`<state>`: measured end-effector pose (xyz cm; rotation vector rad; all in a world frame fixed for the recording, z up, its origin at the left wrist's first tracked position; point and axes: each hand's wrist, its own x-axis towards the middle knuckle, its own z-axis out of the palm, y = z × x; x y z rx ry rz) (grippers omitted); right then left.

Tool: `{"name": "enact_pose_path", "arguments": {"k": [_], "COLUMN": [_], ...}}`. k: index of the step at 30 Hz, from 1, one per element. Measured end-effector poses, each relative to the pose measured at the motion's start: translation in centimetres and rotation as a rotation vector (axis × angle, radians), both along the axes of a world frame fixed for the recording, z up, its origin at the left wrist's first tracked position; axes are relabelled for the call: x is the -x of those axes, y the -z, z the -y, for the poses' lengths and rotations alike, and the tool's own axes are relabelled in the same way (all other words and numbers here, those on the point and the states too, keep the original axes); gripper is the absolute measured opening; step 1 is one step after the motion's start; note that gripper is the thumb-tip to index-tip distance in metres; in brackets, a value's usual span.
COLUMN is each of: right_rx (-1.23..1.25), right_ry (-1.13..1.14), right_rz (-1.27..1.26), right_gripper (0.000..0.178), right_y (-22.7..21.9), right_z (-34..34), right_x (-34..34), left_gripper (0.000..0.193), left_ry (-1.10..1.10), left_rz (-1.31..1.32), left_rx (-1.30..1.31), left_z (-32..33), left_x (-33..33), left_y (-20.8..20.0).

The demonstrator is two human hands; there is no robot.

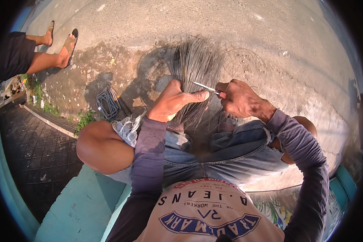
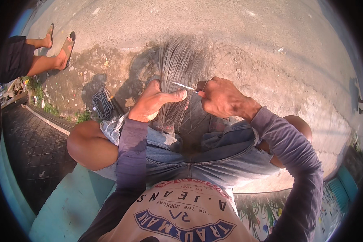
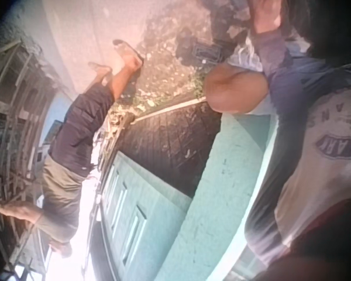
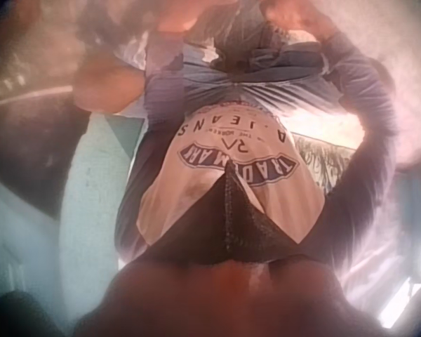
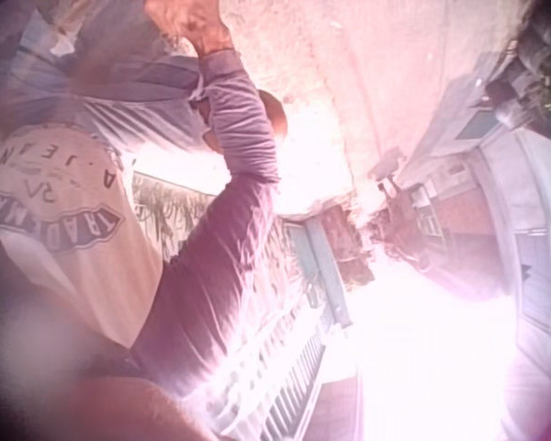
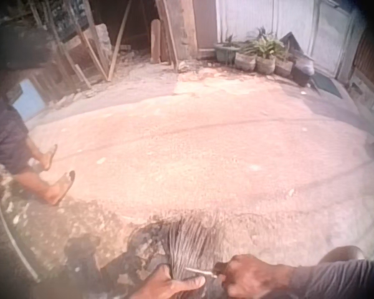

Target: The person sits on the ground and uses pliers to cut a coiled metal wire into shorter pieces. The person repeatedly positions the pliers and snips the wire, accumulating cut segments on the ground.

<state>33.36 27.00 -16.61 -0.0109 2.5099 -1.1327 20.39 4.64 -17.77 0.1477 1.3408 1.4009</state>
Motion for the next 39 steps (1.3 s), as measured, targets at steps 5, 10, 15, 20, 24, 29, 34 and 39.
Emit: {"name": "enact_pose_path", "arguments": {"k": [5,10,15,20,24,29,34,39], "right_rx": [0.042,-0.039,-0.002,0.006,-0.01,0.015,0.046,0.026], "right_ry": [0.002,-0.071,0.006,0.006,-0.058,-0.125,0.045,-0.004], "right_rz": [-0.036,-0.032,-0.008,-0.067,-0.147,-0.088,0.043,0.051], "right_gripper": [0.015,0.009,0.014,0.009,0.01,0.014,0.018,0.017], "right_y": [0.5,0.4,1.2,0.9,1.0,0.6,0.8,0.3], "right_z": [-0.5,-1.0,-1.1,-0.9,-1.3,-1.3,-0.9,-0.9], "right_x": [-0.9,-0.7,-1.1,-0.9,-0.8,-0.6,-1.3,-0.5], "left_gripper": [0.023,0.022,0.016,0.014,0.02,0.014,0.014,0.024], "left_ry": [-0.042,0.001,-0.067,-0.096,-0.001,-0.072,-0.056,-0.018], "left_rz": [0.06,-0.023,0.026,0.01,-0.053,0.003,0.09,0.031], "left_rx": [-0.031,-0.053,-0.021,-0.032,-0.042,-0.041,-0.058,-0.095], "left_z": [-0.5,0.3,0.3,0.4,0.6,0.2,-0.1,0.0], "left_x": [-0.3,0.2,-0.1,-0.3,0.0,-0.3,-0.2,0.0], "left_y": [-0.8,0.1,-0.4,0.4,1.3,0.2,-0.7,-0.3]}}
